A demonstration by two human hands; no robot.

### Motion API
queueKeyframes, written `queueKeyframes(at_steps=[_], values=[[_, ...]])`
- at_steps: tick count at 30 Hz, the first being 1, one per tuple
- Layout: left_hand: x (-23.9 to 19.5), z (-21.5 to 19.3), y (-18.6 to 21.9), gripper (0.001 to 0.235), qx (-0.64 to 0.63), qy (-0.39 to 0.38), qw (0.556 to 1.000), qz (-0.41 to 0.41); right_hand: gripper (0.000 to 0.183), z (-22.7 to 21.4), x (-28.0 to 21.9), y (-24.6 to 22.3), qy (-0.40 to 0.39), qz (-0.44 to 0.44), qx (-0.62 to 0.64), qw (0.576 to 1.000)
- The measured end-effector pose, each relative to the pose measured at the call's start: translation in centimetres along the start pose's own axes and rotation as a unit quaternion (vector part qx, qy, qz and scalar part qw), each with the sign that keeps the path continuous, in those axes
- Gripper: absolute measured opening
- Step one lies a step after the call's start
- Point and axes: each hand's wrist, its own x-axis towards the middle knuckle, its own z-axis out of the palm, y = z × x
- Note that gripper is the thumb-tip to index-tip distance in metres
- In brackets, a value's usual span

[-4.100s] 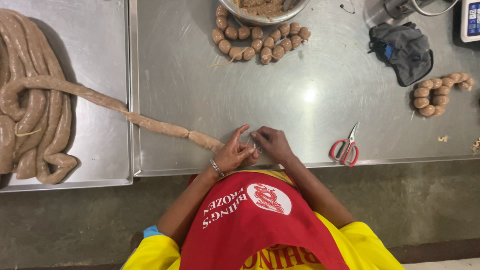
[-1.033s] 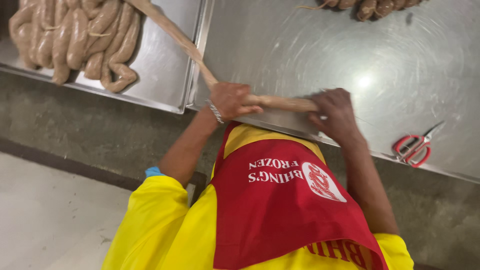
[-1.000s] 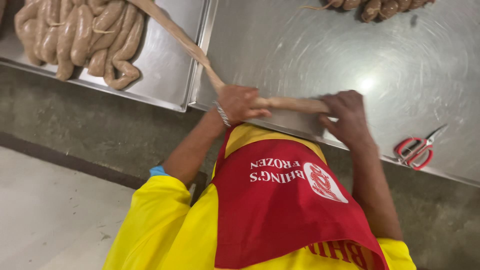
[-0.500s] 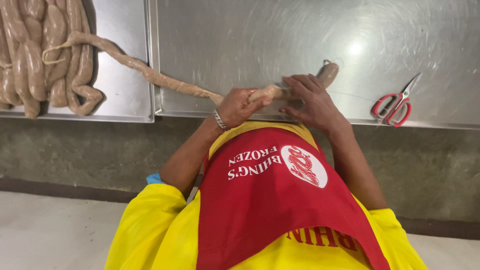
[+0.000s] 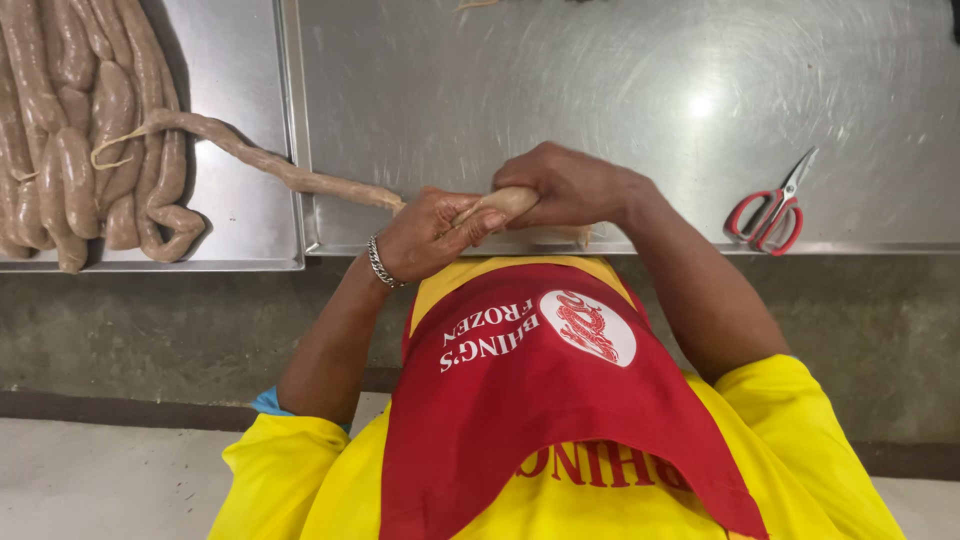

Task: The person ties long lengths of stuffed casing into individual sausage links by hand using a thin string, and then uses a pair of scissors to cut the string once a section is complete.

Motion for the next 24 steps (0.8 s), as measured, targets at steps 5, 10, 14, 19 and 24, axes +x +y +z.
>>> queueKeyframes(at_steps=[5,10,14,19,24], values=[[0.8,-0.2,-1.6,0.055,0.111,0.149,0.966,0.178,0.021,-4.4,-3.3,-0.3,0.105,-0.021,-0.184,0.977],[3.5,1.5,-6.0,0.056,0.239,0.208,0.939,0.137,0.015,-7.2,-8.9,-2.7,0.193,0.063,-0.285,0.937],[5.3,3.1,-10.2,0.046,0.254,0.240,0.916,0.197,0.017,-5.9,-11.3,-3.5,0.210,0.087,-0.265,0.937],[6.4,5.1,-14.7,0.046,0.303,0.133,0.938,0.102,0.039,-0.6,-11.8,4.8,0.225,0.116,-0.350,0.902],[6.5,5.3,-16.6,0.058,0.367,0.135,0.908,0.152,0.072,6.2,-11.1,11.2,0.316,0.154,-0.315,0.882]])
